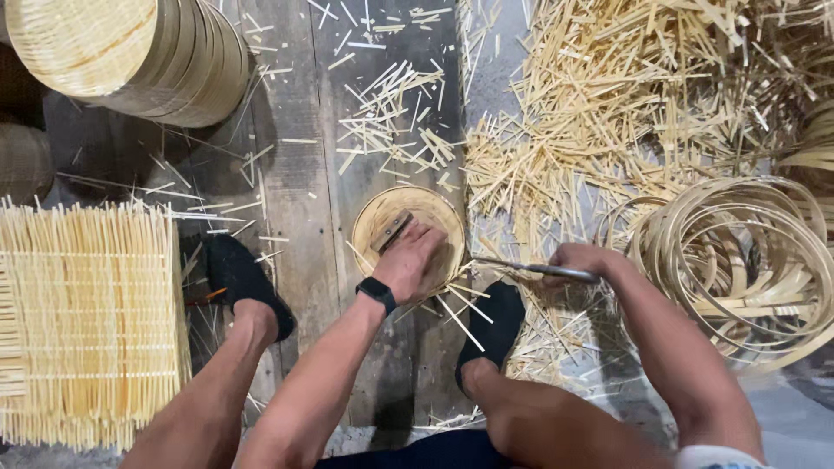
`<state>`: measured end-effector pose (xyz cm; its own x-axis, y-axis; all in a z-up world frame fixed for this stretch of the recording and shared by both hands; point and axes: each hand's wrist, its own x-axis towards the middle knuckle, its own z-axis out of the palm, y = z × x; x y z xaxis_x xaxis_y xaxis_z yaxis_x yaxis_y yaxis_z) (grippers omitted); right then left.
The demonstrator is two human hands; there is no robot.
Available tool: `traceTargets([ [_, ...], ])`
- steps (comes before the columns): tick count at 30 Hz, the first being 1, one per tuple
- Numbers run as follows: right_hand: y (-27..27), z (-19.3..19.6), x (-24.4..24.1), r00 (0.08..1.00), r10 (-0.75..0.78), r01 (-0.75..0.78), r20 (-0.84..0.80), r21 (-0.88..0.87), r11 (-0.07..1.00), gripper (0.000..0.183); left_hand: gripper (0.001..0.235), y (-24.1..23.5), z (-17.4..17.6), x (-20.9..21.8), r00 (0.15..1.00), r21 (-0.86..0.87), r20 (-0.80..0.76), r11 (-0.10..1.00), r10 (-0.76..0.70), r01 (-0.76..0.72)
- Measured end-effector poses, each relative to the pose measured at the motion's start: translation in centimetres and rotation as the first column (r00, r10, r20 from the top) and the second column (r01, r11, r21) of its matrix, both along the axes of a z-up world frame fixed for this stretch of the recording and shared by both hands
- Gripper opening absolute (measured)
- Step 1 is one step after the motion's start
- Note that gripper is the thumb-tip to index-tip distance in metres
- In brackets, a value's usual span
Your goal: The person places a circular bamboo mold on a woven bamboo mat, folds the mat over the mold, and uses shears to trim the excess bamboo strips around the edge. The finished lid is then stacked with others.
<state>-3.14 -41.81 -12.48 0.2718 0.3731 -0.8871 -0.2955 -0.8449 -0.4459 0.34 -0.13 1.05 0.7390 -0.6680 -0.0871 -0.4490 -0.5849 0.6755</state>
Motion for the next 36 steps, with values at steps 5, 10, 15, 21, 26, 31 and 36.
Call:
traceTargets([
  [5,-3.3,-1.3,10.2,0.963,-0.147,0.189,0.224,-0.181,0.965,0.033,0.086,-2.3,0.9,-6.8,0.954,0.314,-0.042,0.903,-0.295,0.293],
  [10,-2.3,2.6,13.7,0.591,-0.485,0.796,0.645,-0.365,0.483,0.058,0.075,-6.3,-3.0,-10.3,0.927,0.412,0.282,0.903,-0.248,0.117],
  [15,2.6,2.7,7.5,0.636,-0.549,0.765,0.543,-0.349,0.542,0.058,0.019,-8.9,-5.1,-7.4,0.961,0.400,-0.257,0.894,-0.100,0.200],
  [21,4.9,0.4,0.2,0.246,-0.124,0.681,0.961,-0.080,0.728,0.059,0.053,-14.2,-0.1,6.6,0.611,-0.184,-0.728,0.771,0.310,-0.610],
  [26,10.1,1.9,-0.3,0.511,-0.640,0.695,0.573,0.163,0.701,0.036,0.101,-8.5,0.1,17.1,0.877,-0.216,-0.261,0.861,0.403,-0.460],
  [31,15.9,3.2,2.5,0.556,-0.776,0.663,0.297,0.404,0.630,0.038,0.054,2.0,-5.2,13.4,0.761,0.450,-0.266,0.775,0.591,-0.444],
  [36,17.5,2.0,3.8,0.601,-0.781,0.694,0.167,0.376,0.614,0.040,0.037,3.2,-10.8,10.1,0.665,0.114,-0.588,0.861,0.461,-0.495],
])
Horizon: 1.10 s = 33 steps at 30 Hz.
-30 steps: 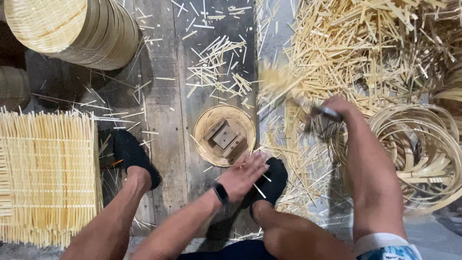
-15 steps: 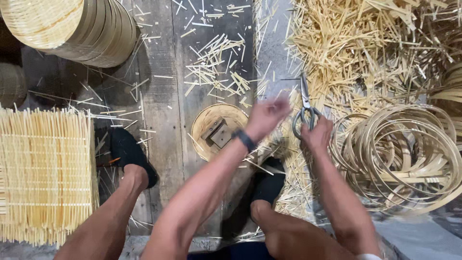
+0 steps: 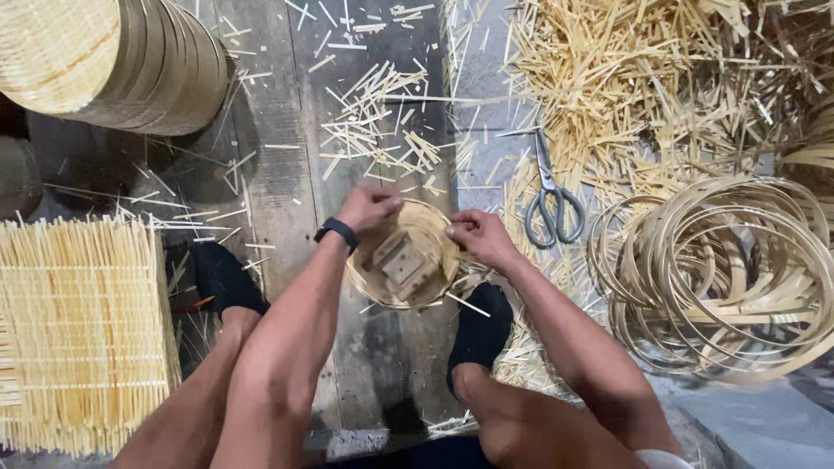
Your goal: The person places a circular bamboo mold on a woven bamboo mat, folds the mat over the mold, and uses shears to trim the excess bamboo strips around the edge. The finished lid is then stacked with others.
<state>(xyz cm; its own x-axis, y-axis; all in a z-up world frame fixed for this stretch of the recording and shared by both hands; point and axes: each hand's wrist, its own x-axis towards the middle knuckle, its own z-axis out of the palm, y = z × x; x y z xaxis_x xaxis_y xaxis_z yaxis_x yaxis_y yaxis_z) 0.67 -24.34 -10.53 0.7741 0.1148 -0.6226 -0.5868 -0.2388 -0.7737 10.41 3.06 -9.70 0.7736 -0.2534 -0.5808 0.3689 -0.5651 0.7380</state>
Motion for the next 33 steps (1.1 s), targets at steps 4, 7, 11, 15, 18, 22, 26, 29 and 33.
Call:
traceTargets([
  [4,-1.3,-1.0,-0.8,0.996,-0.083,0.083,-0.026,-0.002,0.997,0.029,0.026,-3.5,-1.4,-1.1,0.995,0.097,0.097,0.995,-0.033,0.024],
  [7,-1.6,-1.3,-1.0,0.994,-0.112,0.111,-0.012,-0.108,0.988,0.023,0.023,-5.0,-1.4,-1.9,0.982,0.196,0.187,0.980,-0.007,-0.031],
  [11,-1.1,-0.9,-1.5,0.992,-0.109,0.120,0.060,-0.229,0.966,0.021,0.020,-5.5,-2.2,-3.4,0.872,0.253,0.485,0.966,-0.071,-0.062],
  [15,-1.3,0.2,-1.7,0.989,-0.146,0.143,-0.007,-0.155,0.978,0.029,0.025,-4.3,-2.8,-3.1,0.883,0.154,0.469,0.982,0.026,-0.110],
  [18,-1.9,0.6,-3.8,0.979,-0.147,0.154,-0.139,0.041,0.987,0.032,0.025,-0.8,-2.7,-5.1,0.777,0.202,0.616,0.928,0.128,-0.313],
  [22,-2.0,0.2,-6.2,0.913,-0.225,0.306,-0.341,0.205,0.930,0.027,0.026,5.2,-2.0,-10.6,0.917,0.256,0.005,0.886,0.400,-0.388],
  [26,-1.5,-0.7,-6.8,0.893,-0.272,0.353,-0.359,0.184,0.917,0.024,0.025,6.1,-2.4,-12.9,0.739,-0.100,-0.324,0.755,0.591,-0.648],
  [29,-1.3,-0.8,-6.3,0.872,-0.299,0.391,-0.388,0.184,0.902,0.022,0.029,4.9,-2.4,-12.5,0.766,0.084,-0.133,0.777,0.629,-0.624],
  [33,-0.6,0.8,-6.5,0.875,-0.344,0.401,-0.342,0.111,0.910,0.022,0.028,4.4,-0.8,-12.4,0.815,0.250,-0.035,0.794,0.579,-0.553],
])
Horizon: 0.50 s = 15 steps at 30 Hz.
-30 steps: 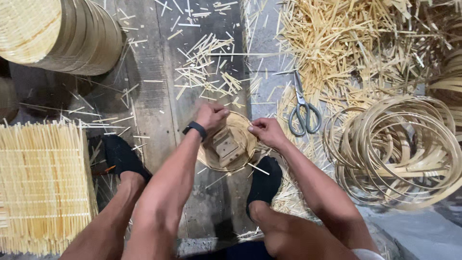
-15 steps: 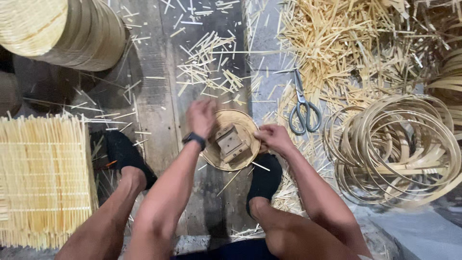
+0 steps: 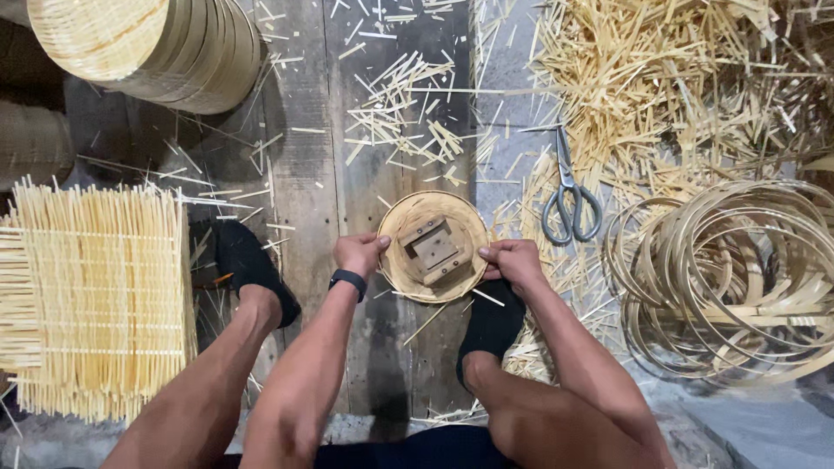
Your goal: The person places a circular bamboo mold on a woven bamboo mat, folds the mat over the mold, and uses shears to trim the excess bamboo strips around the edge. The finished lid is then stacked with others.
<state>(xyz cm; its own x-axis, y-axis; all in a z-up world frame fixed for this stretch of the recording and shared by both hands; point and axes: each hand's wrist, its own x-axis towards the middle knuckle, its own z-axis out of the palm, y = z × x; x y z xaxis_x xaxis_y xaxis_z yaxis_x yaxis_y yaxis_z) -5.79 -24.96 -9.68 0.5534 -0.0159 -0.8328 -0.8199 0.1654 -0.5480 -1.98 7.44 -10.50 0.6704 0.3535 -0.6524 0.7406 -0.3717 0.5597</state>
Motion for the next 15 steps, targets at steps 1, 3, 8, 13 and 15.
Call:
traceTargets([
  [1,-0.1,0.7,0.4,1.000,-0.017,0.017,0.018,0.020,1.000,0.023,0.030,-0.1,0.5,0.5,1.000,0.042,0.015,0.999,-0.023,0.022],
  [3,-0.3,2.3,0.7,0.994,-0.091,0.081,0.064,0.141,0.987,0.025,0.032,-0.4,1.6,0.6,0.997,-0.080,0.052,0.996,0.050,-0.046],
  [8,0.2,3.8,-0.8,0.999,-0.038,0.032,0.011,0.313,0.949,0.022,0.035,-2.9,2.8,-4.0,0.856,-0.736,-0.318,0.463,0.408,-0.494],
  [13,2.0,1.1,-0.9,0.996,-0.086,0.086,-0.008,0.112,0.990,0.018,0.027,-6.5,-0.8,-7.8,0.838,-0.696,-0.275,0.504,0.472,-0.512],
  [15,2.8,-0.1,-1.2,0.995,-0.096,0.096,0.007,0.059,0.994,0.018,0.031,-7.0,-2.6,-8.4,0.847,-0.616,-0.256,0.597,0.466,-0.514],
])
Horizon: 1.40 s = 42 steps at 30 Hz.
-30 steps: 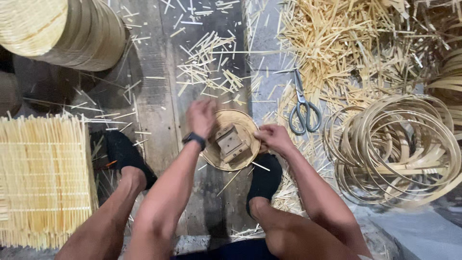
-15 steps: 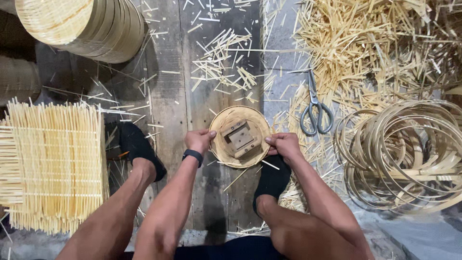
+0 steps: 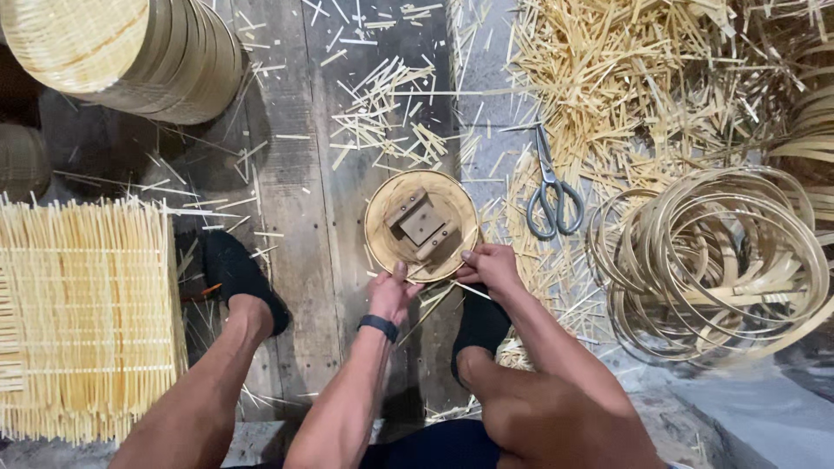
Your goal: The person places a circular bamboo mold on a woven bamboo mat, folds the mat over the mold, and uses shears to trim the excess bamboo strips around the edge. The finished lid is then stacked with others.
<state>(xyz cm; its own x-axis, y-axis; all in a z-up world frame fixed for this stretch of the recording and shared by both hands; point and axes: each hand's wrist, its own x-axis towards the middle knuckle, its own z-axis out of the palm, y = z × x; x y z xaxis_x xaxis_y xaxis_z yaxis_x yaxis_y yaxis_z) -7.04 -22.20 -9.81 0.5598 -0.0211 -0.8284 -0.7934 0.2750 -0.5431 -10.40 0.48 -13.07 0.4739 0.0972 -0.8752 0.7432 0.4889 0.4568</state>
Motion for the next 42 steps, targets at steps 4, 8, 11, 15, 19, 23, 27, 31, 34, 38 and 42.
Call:
traceTargets([
  [4,0.0,1.0,-0.2,0.999,0.019,-0.019,0.030,-0.017,1.000,0.023,0.029,0.8,-0.3,0.7,0.999,-0.029,0.000,0.999,0.035,-0.035],
  [8,-1.0,5.8,1.0,0.989,-0.057,0.039,0.140,0.126,0.991,0.038,0.030,4.5,5.0,3.4,0.882,0.392,0.148,0.845,-0.448,0.364],
  [11,-0.3,9.1,2.7,0.987,-0.132,0.082,0.087,0.435,0.897,0.053,0.036,5.4,11.1,4.9,0.636,0.673,0.403,0.684,-0.658,0.281],
  [15,2.1,11.2,3.4,0.978,-0.147,0.053,0.148,0.505,0.862,0.053,0.044,3.1,18.7,6.9,0.339,0.820,0.431,0.519,-0.837,0.241],
  [19,4.3,10.9,2.3,0.961,-0.265,0.166,0.080,0.601,0.782,0.051,0.045,0.2,22.0,8.9,0.339,0.879,0.321,0.412,-0.884,0.242],
  [23,4.9,10.1,2.7,0.952,-0.305,0.246,-0.003,0.602,0.760,0.055,0.041,-0.6,21.9,10.7,0.294,0.921,0.308,0.361,-0.905,0.147],
  [27,5.5,10.5,3.2,0.945,-0.325,0.283,-0.039,0.593,0.753,0.057,0.043,0.4,20.6,11.3,0.261,0.933,0.306,0.343,-0.916,0.108],
  [31,5.7,11.0,3.9,0.966,-0.257,0.206,0.008,0.573,0.793,0.058,0.041,1.4,19.4,11.6,0.357,0.850,0.394,0.483,-0.847,0.209],
  [34,5.6,10.5,4.0,0.976,-0.220,0.179,0.006,0.558,0.810,0.056,0.045,2.4,18.1,12.0,0.331,0.833,0.439,0.516,-0.836,0.200],
  [38,2.4,9.2,2.3,0.973,-0.225,0.148,0.050,0.617,0.773,0.054,0.055,4.2,14.6,13.4,0.525,0.790,0.411,0.578,-0.746,0.204],
  [42,-4.1,8.8,0.2,0.974,-0.224,0.148,0.034,0.655,0.741,0.062,0.067,8.4,10.1,15.3,0.737,0.863,0.132,0.442,-0.663,0.244],
])
